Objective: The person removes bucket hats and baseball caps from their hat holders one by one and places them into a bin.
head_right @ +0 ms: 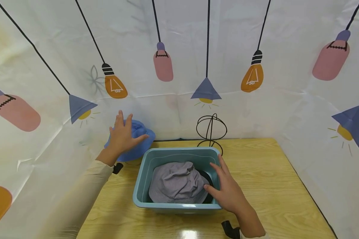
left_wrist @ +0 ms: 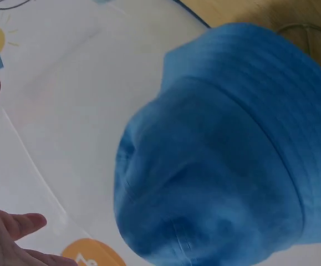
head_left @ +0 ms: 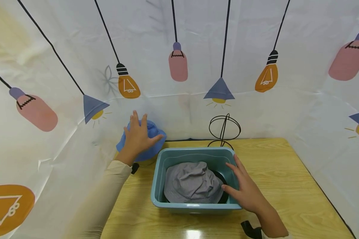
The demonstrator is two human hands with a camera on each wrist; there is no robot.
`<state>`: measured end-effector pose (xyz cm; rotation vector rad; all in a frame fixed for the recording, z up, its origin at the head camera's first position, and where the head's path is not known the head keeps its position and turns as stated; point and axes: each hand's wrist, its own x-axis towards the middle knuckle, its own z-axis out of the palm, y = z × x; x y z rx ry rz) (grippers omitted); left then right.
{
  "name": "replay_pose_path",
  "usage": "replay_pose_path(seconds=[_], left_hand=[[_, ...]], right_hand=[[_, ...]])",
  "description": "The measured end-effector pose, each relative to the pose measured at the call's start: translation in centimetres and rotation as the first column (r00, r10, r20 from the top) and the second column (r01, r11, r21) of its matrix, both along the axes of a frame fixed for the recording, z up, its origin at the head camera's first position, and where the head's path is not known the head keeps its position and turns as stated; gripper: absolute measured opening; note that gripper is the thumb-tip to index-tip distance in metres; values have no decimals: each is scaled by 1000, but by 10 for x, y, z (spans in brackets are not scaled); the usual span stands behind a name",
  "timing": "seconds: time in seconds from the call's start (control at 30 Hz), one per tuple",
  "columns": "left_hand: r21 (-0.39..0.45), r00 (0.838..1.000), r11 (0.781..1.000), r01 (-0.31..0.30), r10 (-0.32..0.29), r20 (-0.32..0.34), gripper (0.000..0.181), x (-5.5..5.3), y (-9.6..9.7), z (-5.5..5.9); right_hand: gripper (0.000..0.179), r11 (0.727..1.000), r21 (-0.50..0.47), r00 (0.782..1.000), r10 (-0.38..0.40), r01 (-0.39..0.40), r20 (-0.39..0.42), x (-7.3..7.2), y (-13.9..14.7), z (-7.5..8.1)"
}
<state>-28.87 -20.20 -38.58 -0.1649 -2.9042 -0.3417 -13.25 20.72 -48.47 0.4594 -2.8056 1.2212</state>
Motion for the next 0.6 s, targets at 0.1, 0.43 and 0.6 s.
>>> replay_pose_path(seconds=[0.1,0.43,0.6], left_hand=[[47,999,998,-29,27,41,121,-2,-10,3],[71,983,995,-67,54,177,132,-11,-25,8],[51,970,997,-66,51,238,135,-17,-31,9]], right_hand=[[75,1000,-4,1000,4,-4,1,-1,-1,-1],[78,1000,-3,1000,5,-5,-1,0,-1,1],[80,1000,-8,1000,5,-5,-6,0,-1,0]])
